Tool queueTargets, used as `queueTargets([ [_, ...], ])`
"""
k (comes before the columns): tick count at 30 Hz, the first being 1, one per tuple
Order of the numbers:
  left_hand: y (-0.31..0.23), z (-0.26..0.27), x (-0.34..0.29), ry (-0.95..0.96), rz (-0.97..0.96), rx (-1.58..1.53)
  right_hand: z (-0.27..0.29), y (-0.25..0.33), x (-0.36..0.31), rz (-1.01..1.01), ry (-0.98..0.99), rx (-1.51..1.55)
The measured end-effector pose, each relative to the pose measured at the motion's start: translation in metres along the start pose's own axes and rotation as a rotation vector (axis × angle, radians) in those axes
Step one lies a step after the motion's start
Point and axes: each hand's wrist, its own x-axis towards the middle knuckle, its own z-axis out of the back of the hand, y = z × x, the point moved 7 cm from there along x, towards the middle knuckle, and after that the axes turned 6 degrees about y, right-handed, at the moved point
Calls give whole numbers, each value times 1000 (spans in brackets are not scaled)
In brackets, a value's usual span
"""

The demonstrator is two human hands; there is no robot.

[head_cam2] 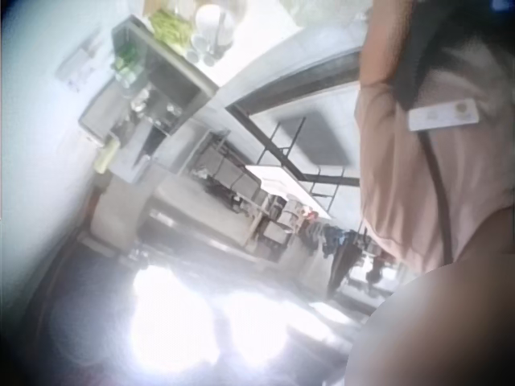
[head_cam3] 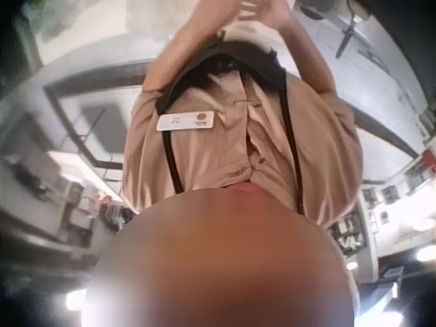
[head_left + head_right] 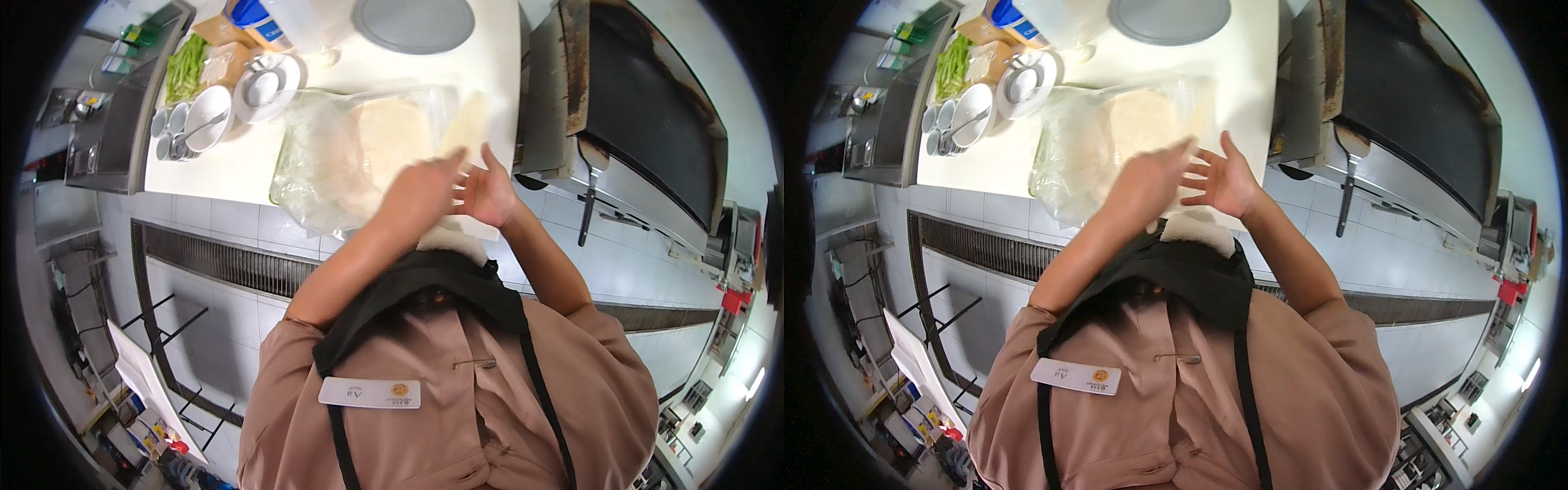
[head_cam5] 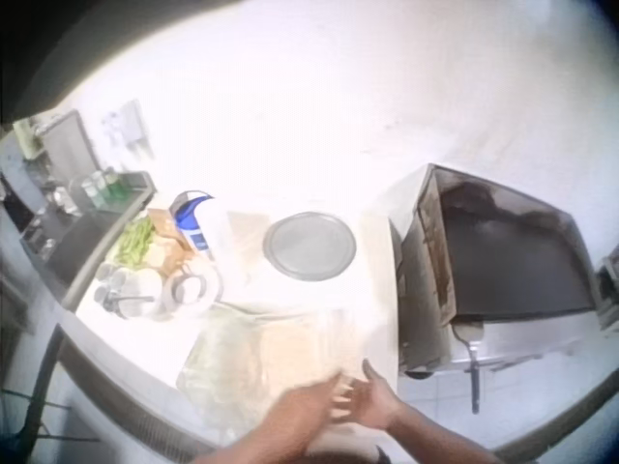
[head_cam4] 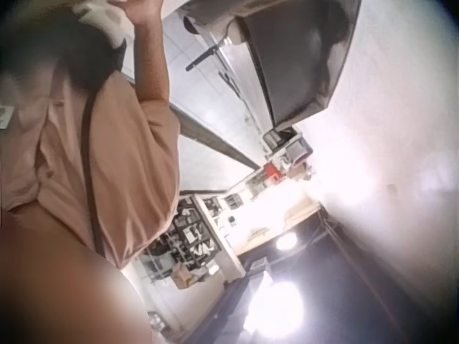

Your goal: The person unwraps round dough discs from plastic and places them on a flat-top grill. Then the person retrieves wooden cutting boards from a rack, places them on a counter, and covers each with a patterned paper liner.

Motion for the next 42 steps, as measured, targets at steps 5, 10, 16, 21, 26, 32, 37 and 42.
queueTargets([
  [5, -94, -38, -21, 60, -482, 204, 15, 28, -40, 242, 382, 366],
  [10, -111, -54, -26, 87, -712, 203, 57, 31, -91, 425, 228, 373],
  [16, -119, -73, -20, 171, -718, 168, 108, 63, -172, 668, -100, 124],
  [21, -83, -86, -11, 193, -410, 15, 132, 160, -254, 842, -379, -291],
  [26, -40, -87, -6, 37, -35, -1, 135, 294, -299, 864, -638, -905],
  [32, -38, -78, -16, -162, 284, 11, 134, 421, -240, 547, -861, -1837],
  [37, -41, -96, -16, -142, 396, -3, 187, 443, -145, 268, -1058, -2227],
  [42, -44, -105, -32, -184, 456, -38, 208, 450, -98, 655, -1156, -2205],
])
